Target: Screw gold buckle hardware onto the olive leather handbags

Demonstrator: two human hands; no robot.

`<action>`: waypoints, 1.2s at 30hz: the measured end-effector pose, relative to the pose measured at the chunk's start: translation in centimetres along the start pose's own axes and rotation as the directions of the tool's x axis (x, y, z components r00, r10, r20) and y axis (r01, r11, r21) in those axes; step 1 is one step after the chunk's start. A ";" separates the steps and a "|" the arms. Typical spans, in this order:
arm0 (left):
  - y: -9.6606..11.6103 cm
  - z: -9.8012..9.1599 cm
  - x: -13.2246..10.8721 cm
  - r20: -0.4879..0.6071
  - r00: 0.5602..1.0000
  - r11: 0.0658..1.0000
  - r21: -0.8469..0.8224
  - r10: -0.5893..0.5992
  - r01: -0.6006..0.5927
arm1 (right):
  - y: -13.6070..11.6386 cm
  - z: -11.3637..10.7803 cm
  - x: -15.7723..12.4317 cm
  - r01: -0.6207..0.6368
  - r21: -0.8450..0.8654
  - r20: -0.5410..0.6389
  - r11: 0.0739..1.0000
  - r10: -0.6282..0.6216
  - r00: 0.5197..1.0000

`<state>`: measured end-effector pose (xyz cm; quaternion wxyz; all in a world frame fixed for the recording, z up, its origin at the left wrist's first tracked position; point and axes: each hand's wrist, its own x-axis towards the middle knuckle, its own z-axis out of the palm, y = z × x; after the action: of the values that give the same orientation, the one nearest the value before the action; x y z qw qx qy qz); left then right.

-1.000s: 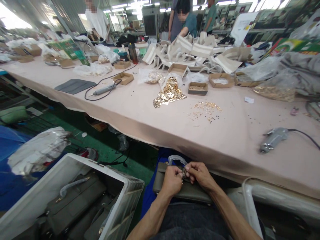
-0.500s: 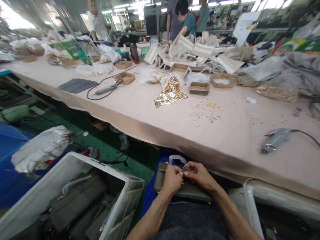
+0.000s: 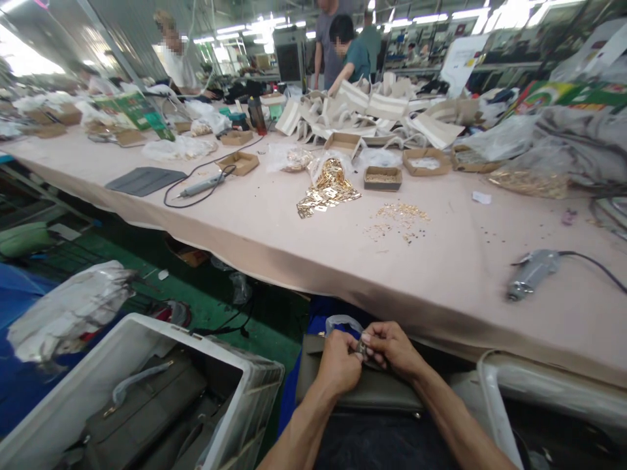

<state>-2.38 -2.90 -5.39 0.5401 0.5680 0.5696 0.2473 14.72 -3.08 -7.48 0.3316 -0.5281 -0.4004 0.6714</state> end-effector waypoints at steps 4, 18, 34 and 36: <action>0.1 -0.4 -1.3 -0.003 0.997 0.987 -0.142 -0.071 0.070 | -1.0 1.0 0.2 -0.006 0.050 0.049 0.999 0.003 0.999; -2.1 0.6 1.0 -0.122 0.944 0.939 -0.202 -0.307 0.279 | -0.2 0.5 0.9 0.007 -0.065 0.134 0.998 0.002 0.991; -0.9 0.4 2.0 -0.057 0.956 0.957 0.022 -0.289 0.291 | 0.8 -0.5 2.7 -0.090 -0.028 0.119 0.996 0.093 0.988; -0.4 0.4 2.1 -0.048 0.953 0.952 0.056 -0.298 0.301 | 1.1 -0.8 2.7 -0.069 -0.042 0.113 0.997 0.074 0.991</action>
<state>-1.66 -1.22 -6.60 0.5422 0.4866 0.6671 0.1557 14.83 -1.08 -9.80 0.2737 -0.5090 -0.4122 0.7043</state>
